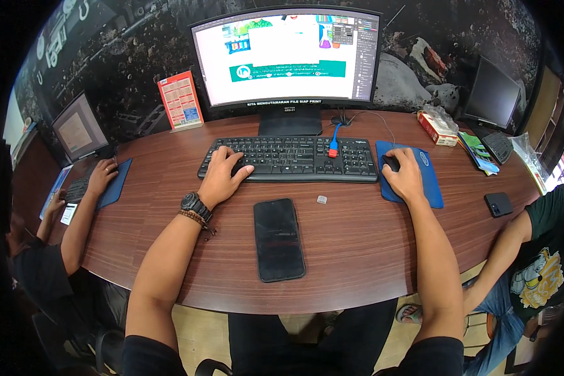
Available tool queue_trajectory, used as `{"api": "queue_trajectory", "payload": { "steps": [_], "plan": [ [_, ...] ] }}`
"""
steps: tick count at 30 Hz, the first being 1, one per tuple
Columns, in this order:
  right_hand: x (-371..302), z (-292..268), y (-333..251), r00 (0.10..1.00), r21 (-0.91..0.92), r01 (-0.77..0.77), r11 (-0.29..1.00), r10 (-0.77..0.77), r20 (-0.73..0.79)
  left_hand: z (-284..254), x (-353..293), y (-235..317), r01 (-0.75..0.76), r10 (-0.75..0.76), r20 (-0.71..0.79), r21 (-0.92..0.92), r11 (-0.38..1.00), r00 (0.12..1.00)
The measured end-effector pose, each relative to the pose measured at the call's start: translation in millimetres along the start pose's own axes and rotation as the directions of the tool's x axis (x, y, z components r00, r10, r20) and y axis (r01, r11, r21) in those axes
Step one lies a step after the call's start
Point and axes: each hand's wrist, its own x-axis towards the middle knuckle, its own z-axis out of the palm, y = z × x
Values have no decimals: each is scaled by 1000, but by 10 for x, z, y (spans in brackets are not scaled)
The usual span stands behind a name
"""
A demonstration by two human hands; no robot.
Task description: The recorder is designing a poster on a computer using graphic design software.
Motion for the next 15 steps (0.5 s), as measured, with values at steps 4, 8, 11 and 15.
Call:
{"api": "queue_trajectory", "payload": {
  "steps": [4,8,11,15],
  "plan": [
    [1,4,0,1000,-1,5,1000,-5,4,0,-10,-5,6,-6,1,-5,1000,1000],
    [6,15,9,1000,1,17,1000,-17,-1,-22,-11,1,5,-5,1,0,1000,1000],
    [7,12,37,1000,0,17,1000,-17,-5,7,2,4,1,-1,1,-8,1000,1000],
    [7,15,30,1000,4,29,1000,-29,-10,6,3,-3,-2,2,-2,8,1000,1000]
  ]
}}
